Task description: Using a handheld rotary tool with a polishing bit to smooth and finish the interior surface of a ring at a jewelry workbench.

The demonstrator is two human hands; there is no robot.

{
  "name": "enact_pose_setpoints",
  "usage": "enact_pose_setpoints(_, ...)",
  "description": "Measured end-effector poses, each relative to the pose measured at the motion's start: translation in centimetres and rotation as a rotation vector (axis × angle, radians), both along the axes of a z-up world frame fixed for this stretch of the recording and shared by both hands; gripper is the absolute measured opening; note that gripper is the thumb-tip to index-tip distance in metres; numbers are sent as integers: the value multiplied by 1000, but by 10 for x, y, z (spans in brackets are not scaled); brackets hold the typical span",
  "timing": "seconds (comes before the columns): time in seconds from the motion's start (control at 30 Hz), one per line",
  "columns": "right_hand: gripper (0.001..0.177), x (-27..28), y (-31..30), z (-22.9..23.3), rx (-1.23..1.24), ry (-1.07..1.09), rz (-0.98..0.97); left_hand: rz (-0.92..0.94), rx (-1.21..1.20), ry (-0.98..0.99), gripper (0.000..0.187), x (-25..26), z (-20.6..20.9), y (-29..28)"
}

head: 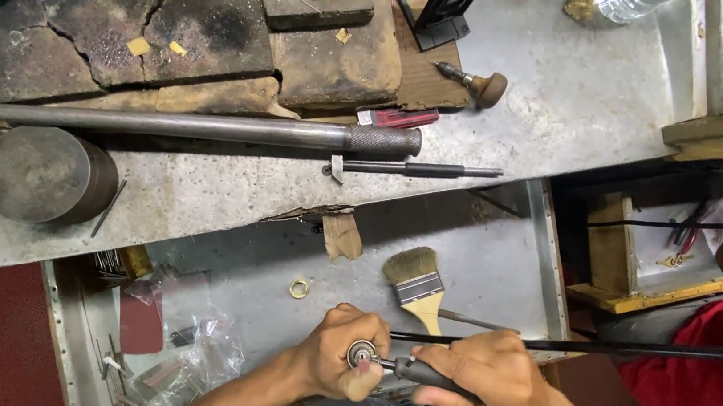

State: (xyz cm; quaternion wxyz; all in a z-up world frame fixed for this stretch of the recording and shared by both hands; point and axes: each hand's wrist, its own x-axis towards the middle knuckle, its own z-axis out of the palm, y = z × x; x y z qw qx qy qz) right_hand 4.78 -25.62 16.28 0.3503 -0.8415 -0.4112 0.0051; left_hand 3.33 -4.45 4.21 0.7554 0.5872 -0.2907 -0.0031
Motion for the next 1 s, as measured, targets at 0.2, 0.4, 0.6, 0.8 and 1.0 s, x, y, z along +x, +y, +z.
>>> enact_pose_setpoints(0.2,30,21,-31,-23,-160,174,-95,55,108,287,41,-12,-24,-3)
enact_pose_setpoints(0.4,26,49,-37,-105,-916,532,-564,31,170,411,48,-11,-27,5)
enact_pose_setpoints(0.6,43,-30,5,-137,-574,-572,-512,365,336,421,50,-10,-24,13)
enact_pose_setpoints(0.8,65,-68,56,-188,655,569,-198,78,-3,946,24,-24,17,10)
enact_pose_setpoints(1.0,29,-40,27,-150,953,392,-572,-271,174,704,30,-23,27,43)
